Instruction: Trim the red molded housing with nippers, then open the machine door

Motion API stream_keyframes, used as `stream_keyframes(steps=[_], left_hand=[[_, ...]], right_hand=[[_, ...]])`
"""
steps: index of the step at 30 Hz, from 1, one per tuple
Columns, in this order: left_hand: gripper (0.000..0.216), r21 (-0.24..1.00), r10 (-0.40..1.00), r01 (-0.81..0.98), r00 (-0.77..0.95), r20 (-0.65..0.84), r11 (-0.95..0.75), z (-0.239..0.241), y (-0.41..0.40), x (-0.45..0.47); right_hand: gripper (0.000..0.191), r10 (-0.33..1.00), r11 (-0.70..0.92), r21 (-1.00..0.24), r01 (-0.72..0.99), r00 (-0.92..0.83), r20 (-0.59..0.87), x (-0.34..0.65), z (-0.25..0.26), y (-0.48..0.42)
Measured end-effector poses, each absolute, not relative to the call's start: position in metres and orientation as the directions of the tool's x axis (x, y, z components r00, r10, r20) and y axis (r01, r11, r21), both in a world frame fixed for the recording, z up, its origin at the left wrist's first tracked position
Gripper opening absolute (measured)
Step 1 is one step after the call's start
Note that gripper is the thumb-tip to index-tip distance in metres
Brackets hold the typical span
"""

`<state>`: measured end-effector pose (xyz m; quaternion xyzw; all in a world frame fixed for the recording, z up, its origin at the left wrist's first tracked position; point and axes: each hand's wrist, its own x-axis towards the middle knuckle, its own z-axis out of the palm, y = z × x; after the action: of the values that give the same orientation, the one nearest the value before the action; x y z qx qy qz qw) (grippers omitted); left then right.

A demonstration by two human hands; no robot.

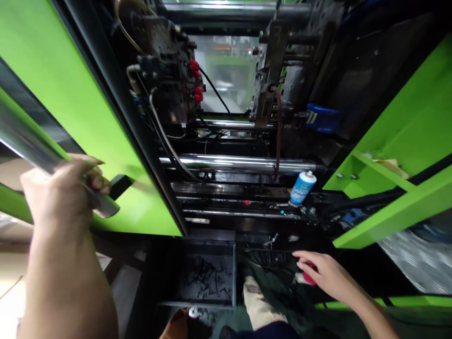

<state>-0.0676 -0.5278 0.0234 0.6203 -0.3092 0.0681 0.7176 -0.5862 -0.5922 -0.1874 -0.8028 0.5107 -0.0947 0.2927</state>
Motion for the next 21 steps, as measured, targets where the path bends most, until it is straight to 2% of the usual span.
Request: stream_keyframes(steps=[3, 7, 13, 17, 21], left_hand=[[0.015, 0.873, -0.318, -0.380, 0.824, 0.470, 0.305, 0.026, -0.524, -0.071], [0.013, 0.895, -0.386, -0.335, 0.815, 0.433, 0.296, 0.024, -0.516, -0.074], [0.012, 0.920, -0.427, -0.296, 0.819, 0.383, 0.257, 0.023, -0.509, -0.078], [0.015, 0.935, -0.427, -0.261, 0.837, 0.343, 0.239, 0.025, -0.510, -0.084], [0.029, 0.944, -0.453, -0.236, 0.832, 0.319, 0.230, 0.020, -0.506, -0.086]], right_hand=[[0.031, -0.843, -0.401, -0.624, -0.670, 0.537, -0.035, -0.549, -0.159, -0.615], [0.025, -0.779, -0.537, -0.691, -0.483, 0.599, 0.187, -0.497, -0.106, -0.650], [0.037, -0.707, -0.600, -0.793, -0.106, 0.533, 0.464, -0.394, -0.026, -0.743], [0.044, -0.715, -0.556, -0.831, 0.016, 0.501, 0.488, -0.296, 0.011, -0.836], [0.044, -0.779, -0.474, -0.876, -0.090, 0.506, 0.370, -0.208, 0.015, -0.922]])
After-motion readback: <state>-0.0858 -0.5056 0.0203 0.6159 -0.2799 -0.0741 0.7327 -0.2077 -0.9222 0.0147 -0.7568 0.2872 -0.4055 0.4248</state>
